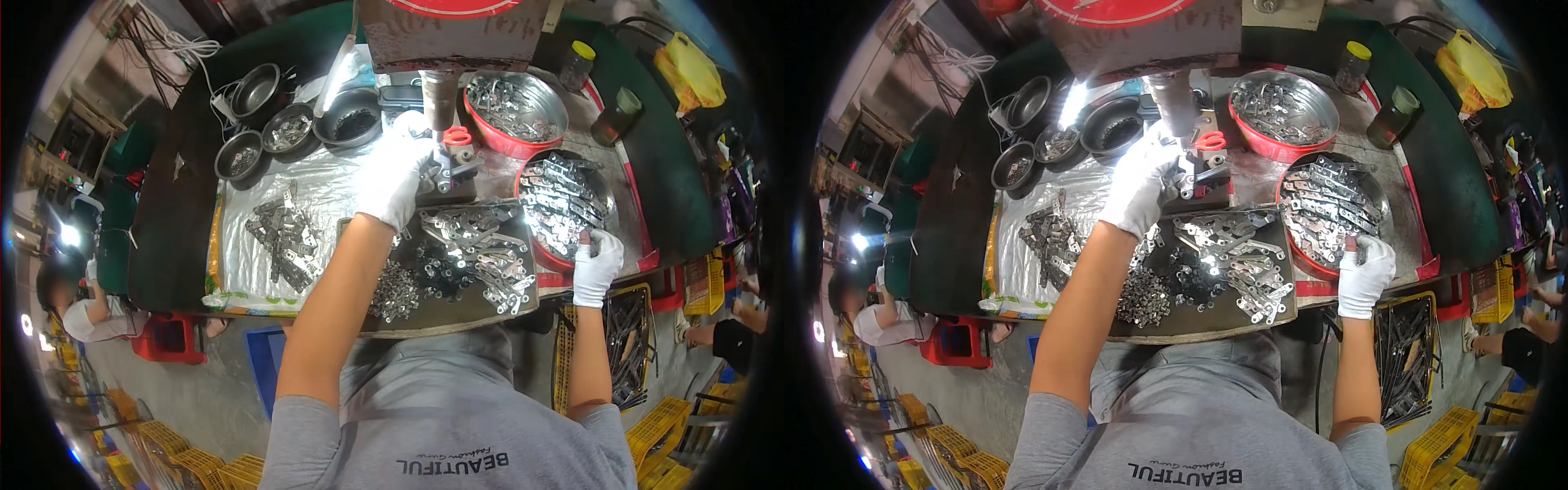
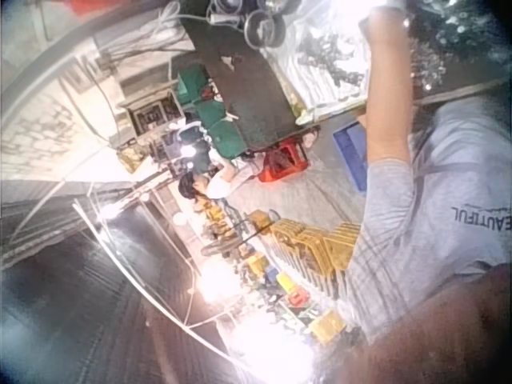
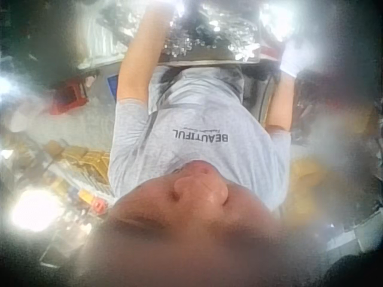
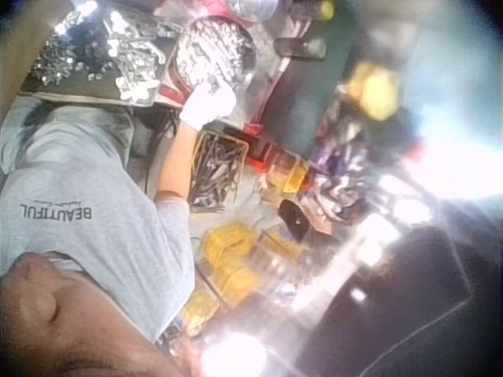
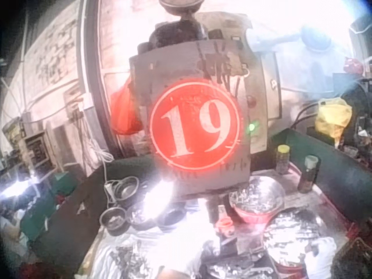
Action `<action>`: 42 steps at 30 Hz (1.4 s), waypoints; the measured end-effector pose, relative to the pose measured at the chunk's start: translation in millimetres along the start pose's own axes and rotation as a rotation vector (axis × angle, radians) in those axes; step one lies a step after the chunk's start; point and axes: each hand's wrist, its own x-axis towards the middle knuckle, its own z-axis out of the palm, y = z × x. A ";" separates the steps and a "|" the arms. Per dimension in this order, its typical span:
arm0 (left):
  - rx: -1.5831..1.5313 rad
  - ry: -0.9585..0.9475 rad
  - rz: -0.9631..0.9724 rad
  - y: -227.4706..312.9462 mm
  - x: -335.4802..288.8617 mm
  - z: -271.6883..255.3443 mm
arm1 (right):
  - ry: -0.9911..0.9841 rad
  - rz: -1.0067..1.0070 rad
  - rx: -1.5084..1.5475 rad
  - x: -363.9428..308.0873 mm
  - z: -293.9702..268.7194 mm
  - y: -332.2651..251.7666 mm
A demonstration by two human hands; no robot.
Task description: The person is assembling small metal components, possibly hinges or brackets, at a workbench in a metal fabrication facility.
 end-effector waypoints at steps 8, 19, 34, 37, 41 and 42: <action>0.043 -0.012 -0.087 0.8 5.2 -2.4 | 0.007 -0.008 -0.005 -1.9 -1.3 -0.8; -0.014 -0.006 -0.087 0.8 6.3 -3.2 | 0.007 -0.017 -0.009 -3.5 0.8 -0.7; -0.154 0.189 -0.009 -0.6 27.8 -12.1 | -0.019 -0.015 0.041 -4.4 0.3 -0.3; -0.080 0.178 0.072 1.2 28.1 -8.6 | -0.011 -0.016 0.049 -4.1 0.0 -0.8; -0.036 0.167 0.036 2.3 30.5 -9.6 | -0.007 -0.007 0.054 -4.9 1.0 -0.6; -0.019 0.148 0.045 1.4 32.0 -11.6 | -0.001 -0.007 0.052 -4.8 1.7 -0.5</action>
